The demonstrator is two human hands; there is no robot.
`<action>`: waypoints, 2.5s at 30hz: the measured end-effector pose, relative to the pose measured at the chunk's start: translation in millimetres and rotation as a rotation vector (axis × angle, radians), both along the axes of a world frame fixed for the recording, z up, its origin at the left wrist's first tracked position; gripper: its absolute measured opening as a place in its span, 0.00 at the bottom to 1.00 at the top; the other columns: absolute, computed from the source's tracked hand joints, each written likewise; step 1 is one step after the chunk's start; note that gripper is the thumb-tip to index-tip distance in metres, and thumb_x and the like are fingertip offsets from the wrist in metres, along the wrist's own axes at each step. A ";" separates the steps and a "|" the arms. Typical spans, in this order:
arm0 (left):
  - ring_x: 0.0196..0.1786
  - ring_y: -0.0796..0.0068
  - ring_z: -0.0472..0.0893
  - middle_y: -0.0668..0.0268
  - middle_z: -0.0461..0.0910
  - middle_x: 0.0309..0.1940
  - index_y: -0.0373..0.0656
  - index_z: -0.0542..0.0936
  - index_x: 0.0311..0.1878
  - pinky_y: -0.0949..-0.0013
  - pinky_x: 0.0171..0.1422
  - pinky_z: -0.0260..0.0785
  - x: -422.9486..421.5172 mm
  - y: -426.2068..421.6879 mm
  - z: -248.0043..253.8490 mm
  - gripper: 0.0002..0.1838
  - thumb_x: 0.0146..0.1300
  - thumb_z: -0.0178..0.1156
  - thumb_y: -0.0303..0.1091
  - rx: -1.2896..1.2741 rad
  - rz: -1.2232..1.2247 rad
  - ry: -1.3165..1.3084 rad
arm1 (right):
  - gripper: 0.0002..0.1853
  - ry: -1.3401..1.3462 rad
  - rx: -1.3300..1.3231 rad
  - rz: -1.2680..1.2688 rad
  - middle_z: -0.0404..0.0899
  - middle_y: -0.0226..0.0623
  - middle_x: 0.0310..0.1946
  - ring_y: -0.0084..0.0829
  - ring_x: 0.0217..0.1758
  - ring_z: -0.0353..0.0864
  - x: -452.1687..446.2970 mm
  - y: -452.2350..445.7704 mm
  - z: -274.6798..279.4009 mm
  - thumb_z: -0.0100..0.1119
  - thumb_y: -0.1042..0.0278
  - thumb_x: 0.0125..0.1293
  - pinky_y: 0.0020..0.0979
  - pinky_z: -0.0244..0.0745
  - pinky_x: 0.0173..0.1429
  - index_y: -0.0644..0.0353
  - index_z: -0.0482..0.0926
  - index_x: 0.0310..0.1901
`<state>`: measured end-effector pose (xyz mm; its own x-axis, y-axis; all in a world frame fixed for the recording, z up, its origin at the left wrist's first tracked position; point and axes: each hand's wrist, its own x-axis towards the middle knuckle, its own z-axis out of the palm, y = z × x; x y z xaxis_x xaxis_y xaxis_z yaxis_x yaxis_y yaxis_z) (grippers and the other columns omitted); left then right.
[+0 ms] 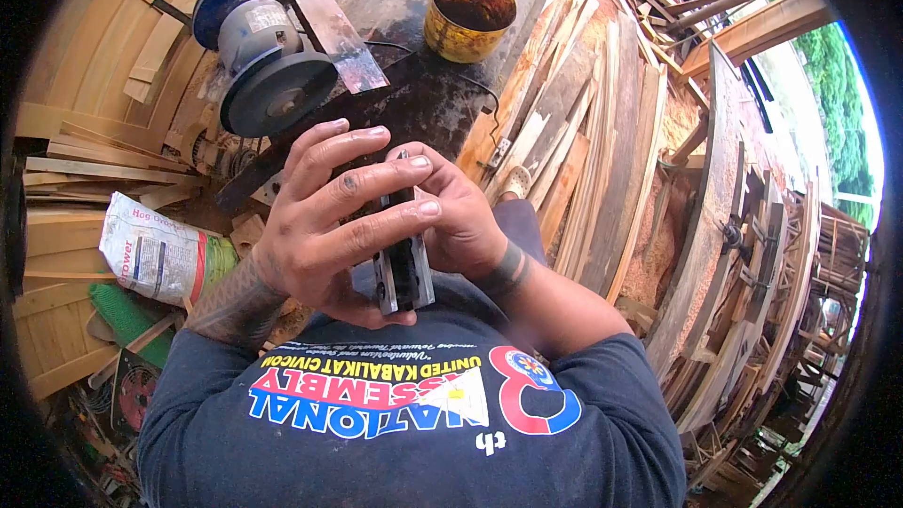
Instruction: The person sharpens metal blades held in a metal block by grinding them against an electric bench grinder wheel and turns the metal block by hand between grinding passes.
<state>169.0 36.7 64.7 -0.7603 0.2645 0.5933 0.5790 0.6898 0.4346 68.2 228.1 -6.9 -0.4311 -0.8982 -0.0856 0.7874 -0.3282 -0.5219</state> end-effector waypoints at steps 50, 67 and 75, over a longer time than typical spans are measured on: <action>0.81 0.43 0.72 0.54 0.84 0.70 0.59 0.89 0.68 0.33 0.87 0.48 4.2 5.2 7.6 0.51 0.41 0.81 0.77 -0.043 -0.101 -0.050 | 0.25 0.015 -0.029 0.013 0.82 0.33 0.60 0.29 0.65 0.84 9.8 14.2 2.9 0.77 0.65 0.72 0.35 0.83 0.67 0.54 0.76 0.65; 0.78 0.44 0.73 0.57 0.84 0.71 0.61 0.88 0.65 0.34 0.85 0.51 10.7 13.6 10.4 0.50 0.40 0.81 0.78 -0.038 0.005 -0.032 | 0.27 0.011 -0.015 0.003 0.81 0.36 0.65 0.33 0.68 0.84 11.5 18.4 6.6 0.76 0.70 0.69 0.41 0.84 0.72 0.51 0.75 0.67; 0.78 0.44 0.72 0.54 0.83 0.72 0.59 0.87 0.67 0.32 0.84 0.52 11.0 11.4 6.6 0.51 0.41 0.82 0.78 -0.008 0.015 -0.029 | 0.28 -0.039 -0.043 0.023 0.81 0.39 0.67 0.36 0.70 0.84 11.6 14.1 6.6 0.75 0.70 0.72 0.46 0.85 0.73 0.52 0.75 0.70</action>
<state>180.1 48.1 71.3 -0.7812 0.2574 0.5687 0.5555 0.7021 0.4454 79.9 242.2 -0.4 -0.4073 -0.9111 -0.0628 0.8144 -0.3313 -0.4764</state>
